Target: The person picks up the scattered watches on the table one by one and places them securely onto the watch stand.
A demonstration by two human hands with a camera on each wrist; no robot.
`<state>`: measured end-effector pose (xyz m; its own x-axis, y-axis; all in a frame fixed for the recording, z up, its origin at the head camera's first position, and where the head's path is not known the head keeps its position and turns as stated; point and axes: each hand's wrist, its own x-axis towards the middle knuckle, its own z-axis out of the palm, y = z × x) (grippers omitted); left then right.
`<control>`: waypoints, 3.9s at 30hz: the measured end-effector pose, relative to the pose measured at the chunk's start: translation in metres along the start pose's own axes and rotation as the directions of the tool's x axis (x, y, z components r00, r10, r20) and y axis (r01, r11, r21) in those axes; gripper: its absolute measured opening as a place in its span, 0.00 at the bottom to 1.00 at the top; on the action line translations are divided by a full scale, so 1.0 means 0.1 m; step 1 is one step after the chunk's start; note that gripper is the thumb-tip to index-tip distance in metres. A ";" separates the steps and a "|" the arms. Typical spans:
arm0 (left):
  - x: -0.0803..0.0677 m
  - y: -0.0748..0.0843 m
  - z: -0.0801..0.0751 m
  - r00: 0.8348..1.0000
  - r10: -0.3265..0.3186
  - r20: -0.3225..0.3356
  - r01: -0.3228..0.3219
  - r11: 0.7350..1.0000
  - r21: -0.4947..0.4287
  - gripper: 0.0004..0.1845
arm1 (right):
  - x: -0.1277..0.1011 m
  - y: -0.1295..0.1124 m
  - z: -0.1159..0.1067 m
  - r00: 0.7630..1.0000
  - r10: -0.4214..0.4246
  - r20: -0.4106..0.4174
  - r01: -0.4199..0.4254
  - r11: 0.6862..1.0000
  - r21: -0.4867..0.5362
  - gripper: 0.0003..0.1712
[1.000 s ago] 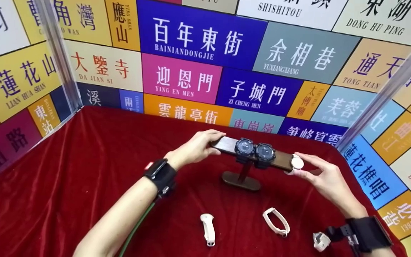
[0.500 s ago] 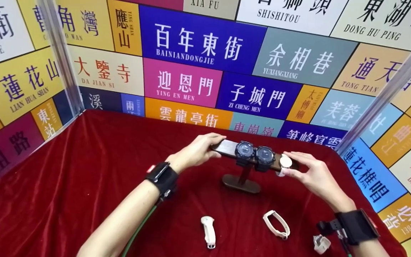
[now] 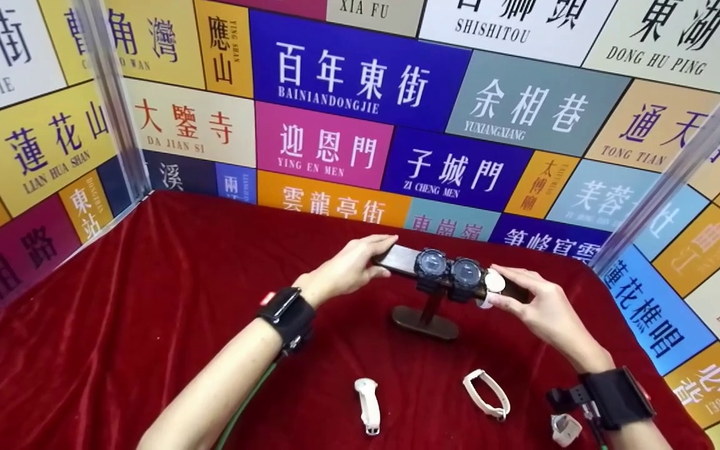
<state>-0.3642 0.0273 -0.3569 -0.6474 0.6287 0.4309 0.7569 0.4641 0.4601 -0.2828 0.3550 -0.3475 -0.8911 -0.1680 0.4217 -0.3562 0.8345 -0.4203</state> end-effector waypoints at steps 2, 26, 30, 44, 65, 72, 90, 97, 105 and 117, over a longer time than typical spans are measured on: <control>-0.03 0.02 -0.02 0.998 -0.049 0.029 0.049 0.999 -0.012 0.39 | 0.00 -0.01 0.00 1.000 -0.026 0.013 0.026 1.000 -0.013 0.33; -1.27 0.83 0.15 0.911 -0.243 0.332 0.146 0.946 0.289 0.35 | -0.98 -1.18 0.28 0.852 -0.522 0.046 0.522 0.837 -0.165 0.45; -1.32 0.87 0.31 0.904 -0.150 0.399 -0.004 0.933 0.360 0.30 | -1.05 -1.24 0.40 0.840 -0.529 0.121 0.543 0.814 -0.206 0.45; -1.37 0.90 0.62 0.988 0.014 0.153 -0.089 0.861 0.500 0.05 | -1.08 -1.19 0.56 0.766 -0.631 0.125 0.642 0.759 -0.108 0.42; -1.06 1.43 -0.18 0.340 0.895 -0.289 -0.437 0.422 0.794 0.08 | -0.82 -1.89 -0.02 0.806 -0.549 -0.220 0.587 0.694 0.417 0.36; -1.08 1.43 -0.11 0.301 0.911 -0.282 -0.458 0.397 0.795 0.09 | -0.82 -1.98 0.01 0.801 -0.532 -0.276 0.597 0.671 0.440 0.31; -0.95 0.85 0.55 0.874 0.363 -0.323 -0.279 0.919 0.280 0.26 | -0.86 -1.21 0.39 0.960 -0.198 -0.195 0.253 0.916 0.312 0.24; -0.78 0.57 0.37 0.951 0.180 -0.252 -0.126 0.969 0.214 0.32 | -0.81 -0.84 0.16 0.957 -0.156 -0.245 0.195 0.970 0.143 0.25; -0.38 0.39 -0.02 0.988 0.063 -0.142 -0.040 0.987 0.157 0.38 | -0.64 -0.52 -0.39 0.940 -0.192 -0.283 0.188 0.981 -0.043 0.28; -0.01 0.15 -0.07 0.999 0.012 0.030 -0.014 0.997 0.081 0.26 | -0.29 0.01 -0.40 0.960 -0.138 -0.243 0.114 0.988 -0.108 0.28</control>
<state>-0.3526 0.0293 -0.3450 -0.6354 0.6528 0.4126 0.7708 0.5040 0.3897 -0.2465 0.3817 -0.3278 -0.7380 -0.1486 0.6582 -0.4234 0.8615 -0.2802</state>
